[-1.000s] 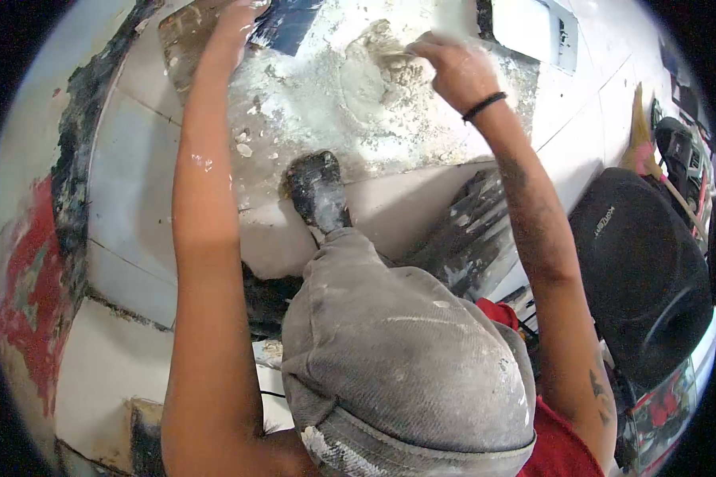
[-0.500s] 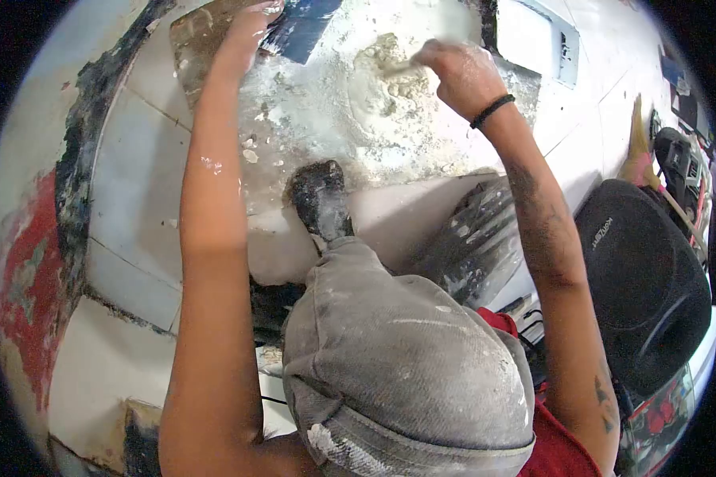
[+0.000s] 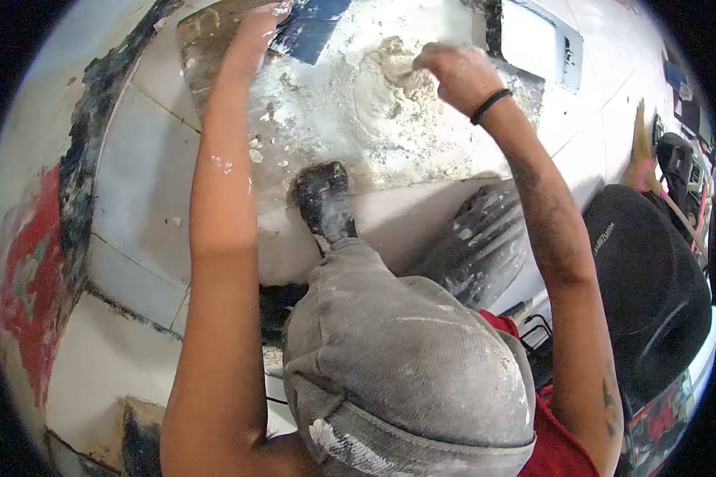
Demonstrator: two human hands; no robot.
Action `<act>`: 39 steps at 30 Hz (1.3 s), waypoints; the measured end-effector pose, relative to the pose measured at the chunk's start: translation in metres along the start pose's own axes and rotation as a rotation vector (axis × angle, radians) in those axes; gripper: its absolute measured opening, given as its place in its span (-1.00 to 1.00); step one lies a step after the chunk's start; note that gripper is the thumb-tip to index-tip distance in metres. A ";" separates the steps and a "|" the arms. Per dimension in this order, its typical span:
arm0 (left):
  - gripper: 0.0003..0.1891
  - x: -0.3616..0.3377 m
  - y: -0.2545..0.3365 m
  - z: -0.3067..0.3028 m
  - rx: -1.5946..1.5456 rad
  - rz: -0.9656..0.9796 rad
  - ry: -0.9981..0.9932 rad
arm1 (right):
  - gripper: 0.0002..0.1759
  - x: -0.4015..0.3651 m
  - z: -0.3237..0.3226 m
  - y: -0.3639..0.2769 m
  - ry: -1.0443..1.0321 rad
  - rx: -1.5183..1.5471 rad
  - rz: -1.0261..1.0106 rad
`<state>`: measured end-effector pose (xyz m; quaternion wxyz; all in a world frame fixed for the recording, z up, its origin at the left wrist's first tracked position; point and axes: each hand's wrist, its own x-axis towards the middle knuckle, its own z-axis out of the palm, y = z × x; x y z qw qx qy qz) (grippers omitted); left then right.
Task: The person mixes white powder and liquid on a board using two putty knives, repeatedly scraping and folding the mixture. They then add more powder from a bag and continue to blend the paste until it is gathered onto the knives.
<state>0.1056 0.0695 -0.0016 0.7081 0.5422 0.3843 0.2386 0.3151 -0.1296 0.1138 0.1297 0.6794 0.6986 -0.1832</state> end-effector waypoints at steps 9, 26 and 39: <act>-0.88 0.000 0.011 0.013 0.022 -0.069 0.013 | -0.61 0.001 -0.013 0.003 0.092 -0.044 0.004; -0.86 -0.003 0.015 0.010 -0.029 -0.250 0.092 | -0.65 -0.006 0.032 0.001 0.334 0.006 -0.073; -0.85 -0.147 0.118 0.101 0.285 0.046 0.072 | -0.71 -0.051 -0.032 0.028 0.173 0.256 0.311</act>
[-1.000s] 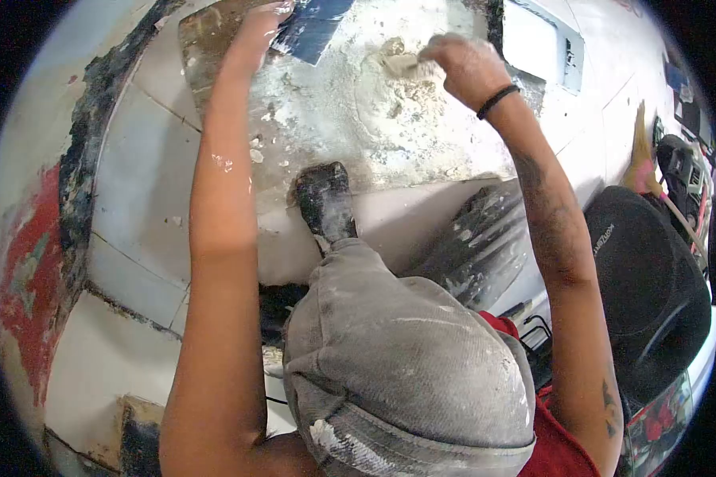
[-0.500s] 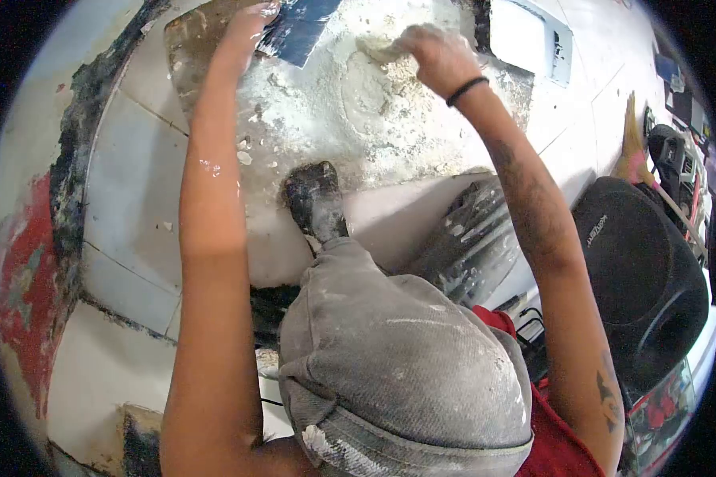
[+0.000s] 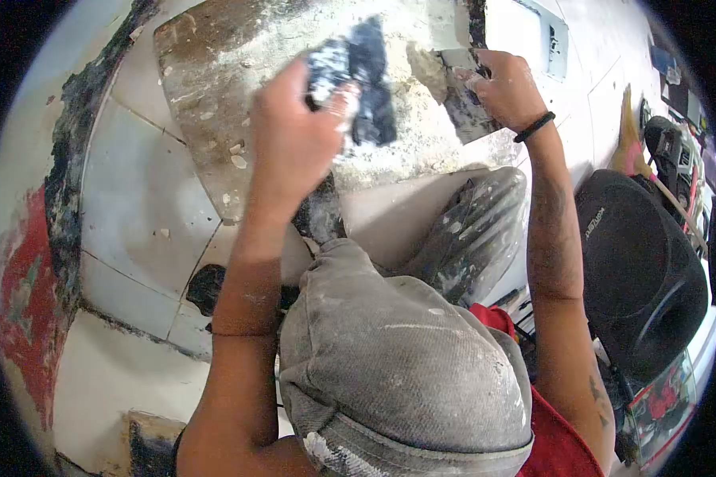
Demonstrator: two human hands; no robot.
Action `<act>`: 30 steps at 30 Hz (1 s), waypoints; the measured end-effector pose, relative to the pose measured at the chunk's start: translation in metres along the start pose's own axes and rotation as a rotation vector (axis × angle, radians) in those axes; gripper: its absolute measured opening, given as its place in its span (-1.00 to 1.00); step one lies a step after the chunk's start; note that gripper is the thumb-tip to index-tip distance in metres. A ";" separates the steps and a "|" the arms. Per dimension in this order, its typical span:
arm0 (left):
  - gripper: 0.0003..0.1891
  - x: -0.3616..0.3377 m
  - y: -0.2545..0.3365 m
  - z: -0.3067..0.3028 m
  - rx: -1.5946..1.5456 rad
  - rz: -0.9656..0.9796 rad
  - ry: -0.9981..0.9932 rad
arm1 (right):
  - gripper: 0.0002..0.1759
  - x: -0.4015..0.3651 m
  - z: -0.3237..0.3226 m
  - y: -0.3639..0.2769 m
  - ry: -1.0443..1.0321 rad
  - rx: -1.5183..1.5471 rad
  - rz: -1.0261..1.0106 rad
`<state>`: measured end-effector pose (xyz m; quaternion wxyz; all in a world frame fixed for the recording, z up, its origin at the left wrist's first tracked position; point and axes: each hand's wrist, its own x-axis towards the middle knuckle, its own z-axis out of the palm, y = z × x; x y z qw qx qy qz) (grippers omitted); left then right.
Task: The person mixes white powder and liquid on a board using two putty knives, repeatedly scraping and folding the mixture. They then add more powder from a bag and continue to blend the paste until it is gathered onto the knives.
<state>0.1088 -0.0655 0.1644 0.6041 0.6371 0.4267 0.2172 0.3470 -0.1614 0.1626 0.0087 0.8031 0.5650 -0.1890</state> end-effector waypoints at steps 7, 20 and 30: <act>-0.83 0.004 0.012 0.058 0.276 0.182 -0.062 | -0.70 -0.018 0.012 -0.017 0.163 0.287 0.072; -0.78 0.048 0.008 0.019 0.316 0.137 -0.089 | -0.70 -0.056 -0.003 -0.003 0.207 -0.006 -0.109; -0.67 0.121 -0.146 -0.120 0.393 0.277 0.212 | -0.81 -0.074 0.053 -0.003 -0.138 -0.196 -0.487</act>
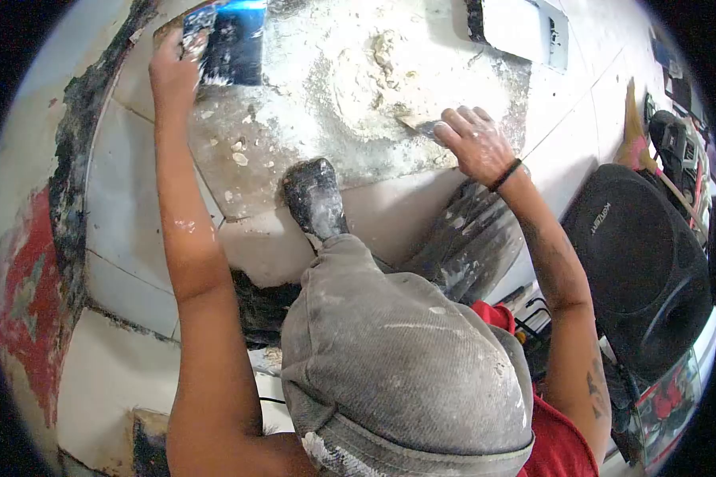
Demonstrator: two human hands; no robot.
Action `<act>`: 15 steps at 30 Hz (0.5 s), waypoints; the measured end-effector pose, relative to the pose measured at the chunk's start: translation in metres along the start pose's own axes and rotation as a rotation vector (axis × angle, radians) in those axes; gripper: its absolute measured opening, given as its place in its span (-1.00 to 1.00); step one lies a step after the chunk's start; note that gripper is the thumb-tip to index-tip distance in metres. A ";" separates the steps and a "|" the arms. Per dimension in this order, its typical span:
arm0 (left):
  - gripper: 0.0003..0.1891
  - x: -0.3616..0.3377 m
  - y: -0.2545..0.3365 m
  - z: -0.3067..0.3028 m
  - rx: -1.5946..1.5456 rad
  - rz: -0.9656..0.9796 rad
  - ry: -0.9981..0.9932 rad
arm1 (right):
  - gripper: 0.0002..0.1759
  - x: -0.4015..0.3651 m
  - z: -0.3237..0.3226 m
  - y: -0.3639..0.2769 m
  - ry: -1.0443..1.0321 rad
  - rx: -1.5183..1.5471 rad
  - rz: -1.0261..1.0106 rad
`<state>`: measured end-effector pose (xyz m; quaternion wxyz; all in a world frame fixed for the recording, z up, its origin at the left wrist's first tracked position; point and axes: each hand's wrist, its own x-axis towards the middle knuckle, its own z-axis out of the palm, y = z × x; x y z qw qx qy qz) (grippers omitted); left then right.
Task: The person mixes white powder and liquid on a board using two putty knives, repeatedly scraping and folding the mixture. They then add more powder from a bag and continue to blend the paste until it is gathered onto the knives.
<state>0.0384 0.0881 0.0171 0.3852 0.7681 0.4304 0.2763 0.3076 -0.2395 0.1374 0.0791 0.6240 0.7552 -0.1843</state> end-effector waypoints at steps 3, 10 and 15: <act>-0.73 -0.016 0.000 -0.013 -0.280 -0.202 -0.025 | -0.81 0.015 0.014 -0.002 -0.045 -0.042 0.028; -0.76 -0.035 -0.009 -0.003 -0.599 -0.528 0.123 | -0.77 0.043 0.001 0.016 0.054 -0.001 0.025; -0.71 -0.037 -0.008 -0.006 -0.602 -0.509 0.106 | -0.76 0.063 -0.023 0.032 0.040 0.123 0.053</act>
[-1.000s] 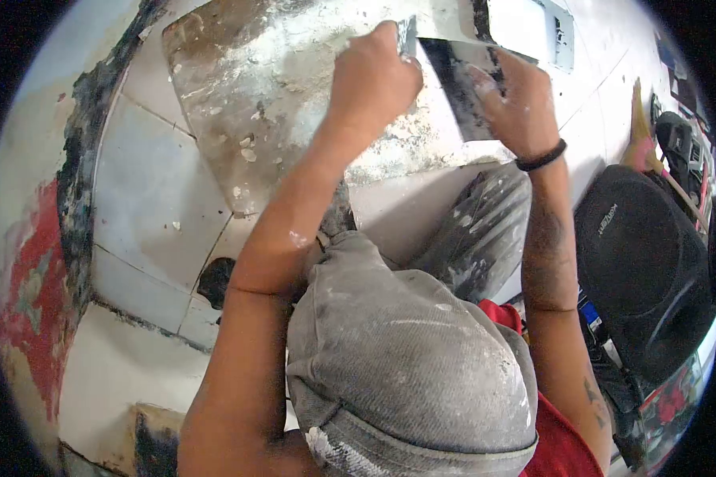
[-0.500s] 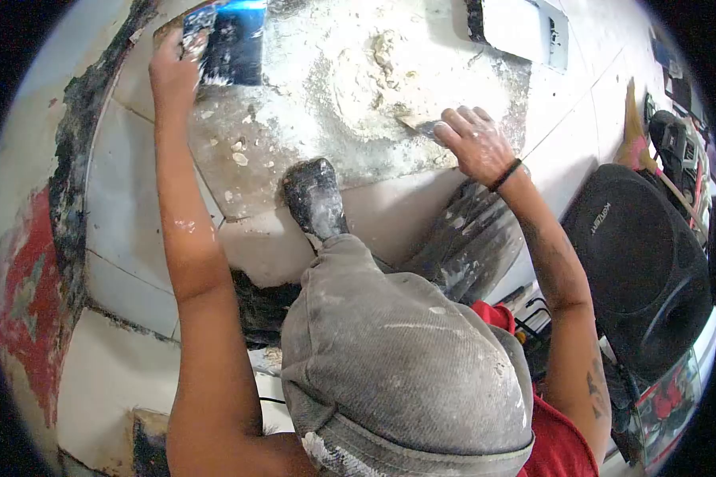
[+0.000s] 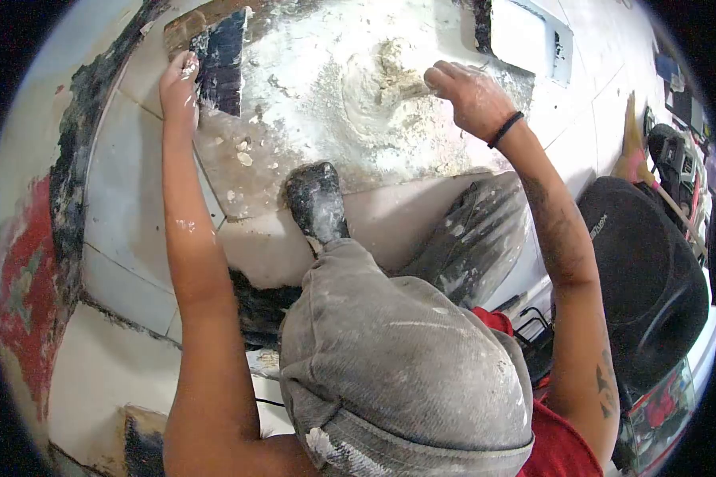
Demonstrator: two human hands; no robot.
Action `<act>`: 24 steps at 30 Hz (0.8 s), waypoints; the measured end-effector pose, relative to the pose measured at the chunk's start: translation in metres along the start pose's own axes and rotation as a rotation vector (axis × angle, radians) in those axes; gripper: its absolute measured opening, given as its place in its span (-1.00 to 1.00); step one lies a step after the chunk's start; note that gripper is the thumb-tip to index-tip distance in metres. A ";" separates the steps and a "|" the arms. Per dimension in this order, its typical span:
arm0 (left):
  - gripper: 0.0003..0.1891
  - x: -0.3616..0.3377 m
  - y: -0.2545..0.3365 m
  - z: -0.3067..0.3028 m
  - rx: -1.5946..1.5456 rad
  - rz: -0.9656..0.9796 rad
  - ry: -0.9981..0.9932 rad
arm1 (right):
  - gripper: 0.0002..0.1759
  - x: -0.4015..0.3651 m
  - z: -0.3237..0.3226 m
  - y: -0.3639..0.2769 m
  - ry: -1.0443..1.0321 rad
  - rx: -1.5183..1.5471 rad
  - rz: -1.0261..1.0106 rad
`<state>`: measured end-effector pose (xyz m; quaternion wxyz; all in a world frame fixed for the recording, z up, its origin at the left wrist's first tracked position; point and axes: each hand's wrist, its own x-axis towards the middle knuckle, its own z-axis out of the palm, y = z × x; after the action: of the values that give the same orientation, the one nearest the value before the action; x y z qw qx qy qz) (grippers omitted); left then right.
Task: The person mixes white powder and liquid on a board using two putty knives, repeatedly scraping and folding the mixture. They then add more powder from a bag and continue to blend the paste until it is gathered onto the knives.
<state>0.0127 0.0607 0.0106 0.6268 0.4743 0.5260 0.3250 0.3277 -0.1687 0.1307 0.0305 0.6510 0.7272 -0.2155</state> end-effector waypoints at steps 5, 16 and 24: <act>-0.64 0.006 -0.001 -0.006 0.000 -0.032 -0.051 | -0.75 0.006 -0.007 0.004 0.064 0.019 0.003; -0.60 0.008 0.007 -0.001 0.076 -0.099 -0.038 | -0.66 0.013 0.026 -0.014 0.114 -0.203 0.010; -0.59 0.009 0.005 -0.002 0.063 -0.106 -0.042 | -0.72 0.021 -0.011 -0.011 0.092 -0.120 0.057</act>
<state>0.0131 0.0709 0.0125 0.6389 0.4718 0.5470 0.2645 0.3167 -0.1455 0.1369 0.0423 0.6775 0.7208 -0.1404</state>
